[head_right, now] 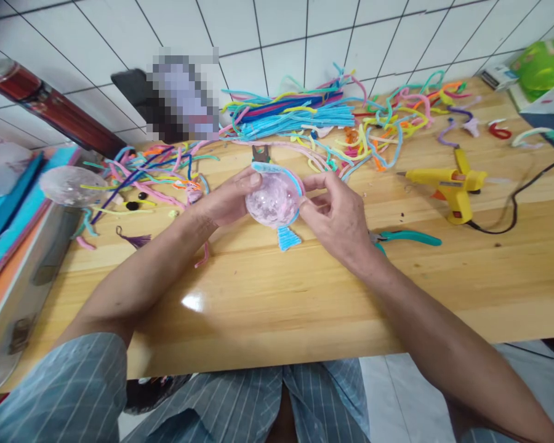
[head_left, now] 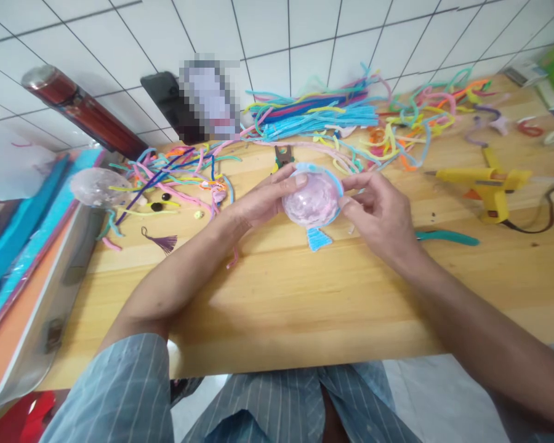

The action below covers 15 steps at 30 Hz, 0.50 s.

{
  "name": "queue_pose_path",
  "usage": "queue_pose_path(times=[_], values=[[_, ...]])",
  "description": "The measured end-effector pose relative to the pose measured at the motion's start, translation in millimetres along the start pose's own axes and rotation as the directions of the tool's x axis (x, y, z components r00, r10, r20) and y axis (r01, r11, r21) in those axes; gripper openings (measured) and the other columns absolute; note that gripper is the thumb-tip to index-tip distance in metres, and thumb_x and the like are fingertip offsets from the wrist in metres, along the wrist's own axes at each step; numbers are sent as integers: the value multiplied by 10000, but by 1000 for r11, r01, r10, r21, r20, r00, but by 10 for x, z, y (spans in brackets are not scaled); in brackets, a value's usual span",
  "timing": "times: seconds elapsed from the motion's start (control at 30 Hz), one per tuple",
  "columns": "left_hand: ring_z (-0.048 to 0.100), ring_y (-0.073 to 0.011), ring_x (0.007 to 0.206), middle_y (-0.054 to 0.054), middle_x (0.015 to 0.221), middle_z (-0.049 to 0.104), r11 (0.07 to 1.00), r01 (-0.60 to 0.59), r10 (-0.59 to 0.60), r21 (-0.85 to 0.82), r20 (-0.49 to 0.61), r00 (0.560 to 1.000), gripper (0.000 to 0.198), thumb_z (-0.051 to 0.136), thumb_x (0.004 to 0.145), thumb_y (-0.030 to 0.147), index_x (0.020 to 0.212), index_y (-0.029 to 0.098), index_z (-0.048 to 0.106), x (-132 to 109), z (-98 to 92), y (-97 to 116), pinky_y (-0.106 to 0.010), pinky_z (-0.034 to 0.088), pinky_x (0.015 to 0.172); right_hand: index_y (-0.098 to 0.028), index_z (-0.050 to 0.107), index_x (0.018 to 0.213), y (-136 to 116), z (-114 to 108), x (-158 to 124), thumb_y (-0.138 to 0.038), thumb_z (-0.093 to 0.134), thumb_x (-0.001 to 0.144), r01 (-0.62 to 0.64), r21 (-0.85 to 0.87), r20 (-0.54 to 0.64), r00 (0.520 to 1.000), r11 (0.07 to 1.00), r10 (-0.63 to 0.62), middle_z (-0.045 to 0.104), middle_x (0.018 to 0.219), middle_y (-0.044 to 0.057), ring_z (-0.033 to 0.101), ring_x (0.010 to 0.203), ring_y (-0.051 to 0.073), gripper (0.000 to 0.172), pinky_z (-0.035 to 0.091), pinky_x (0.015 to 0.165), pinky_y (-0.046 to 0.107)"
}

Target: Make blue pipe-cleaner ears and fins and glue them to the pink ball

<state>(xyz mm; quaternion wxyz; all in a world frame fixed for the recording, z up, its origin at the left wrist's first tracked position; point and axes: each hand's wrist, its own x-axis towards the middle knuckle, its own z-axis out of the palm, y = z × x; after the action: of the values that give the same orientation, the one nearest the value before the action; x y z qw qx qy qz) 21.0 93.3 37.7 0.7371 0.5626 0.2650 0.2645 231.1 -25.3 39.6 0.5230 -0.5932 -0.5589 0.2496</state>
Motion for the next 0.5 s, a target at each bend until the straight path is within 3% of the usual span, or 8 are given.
queue_pose_path(times=[0.17, 0.3, 0.5], values=[[717, -198, 1000, -21, 1144, 745, 994, -101, 100, 41, 23, 995, 709, 1000, 693, 615, 1205, 241, 684, 14, -8, -32, -285, 567, 822, -237, 695, 1019, 20, -4, -40, -282, 710, 826, 34, -62, 3, 999, 998, -34, 830, 975, 57, 771, 714, 210, 199, 586, 602, 338], [704, -215, 1081, -40, 1209, 734, 976, -194, 189, 97, 67, 980, 742, 1018, 682, 579, 1244, 245, 668, 31, -41, -83, -299, 576, 905, -269, 695, 982, 53, -16, -73, -209, 670, 828, 184, -203, -66, 977, 962, -201, 834, 983, 47, 811, 775, 243, 167, 629, 652, 365], [697, -221, 1140, -44, 1281, 710, 940, -291, 278, 179, 93, 956, 757, 1000, 710, 613, 1291, 276, 650, 67, -85, -195, -305, 587, 946, -271, 714, 1026, 100, -57, -74, -171, 642, 860, 309, -353, -47, 937, 883, -347, 844, 991, 41, 813, 790, 232, 207, 655, 696, 372]])
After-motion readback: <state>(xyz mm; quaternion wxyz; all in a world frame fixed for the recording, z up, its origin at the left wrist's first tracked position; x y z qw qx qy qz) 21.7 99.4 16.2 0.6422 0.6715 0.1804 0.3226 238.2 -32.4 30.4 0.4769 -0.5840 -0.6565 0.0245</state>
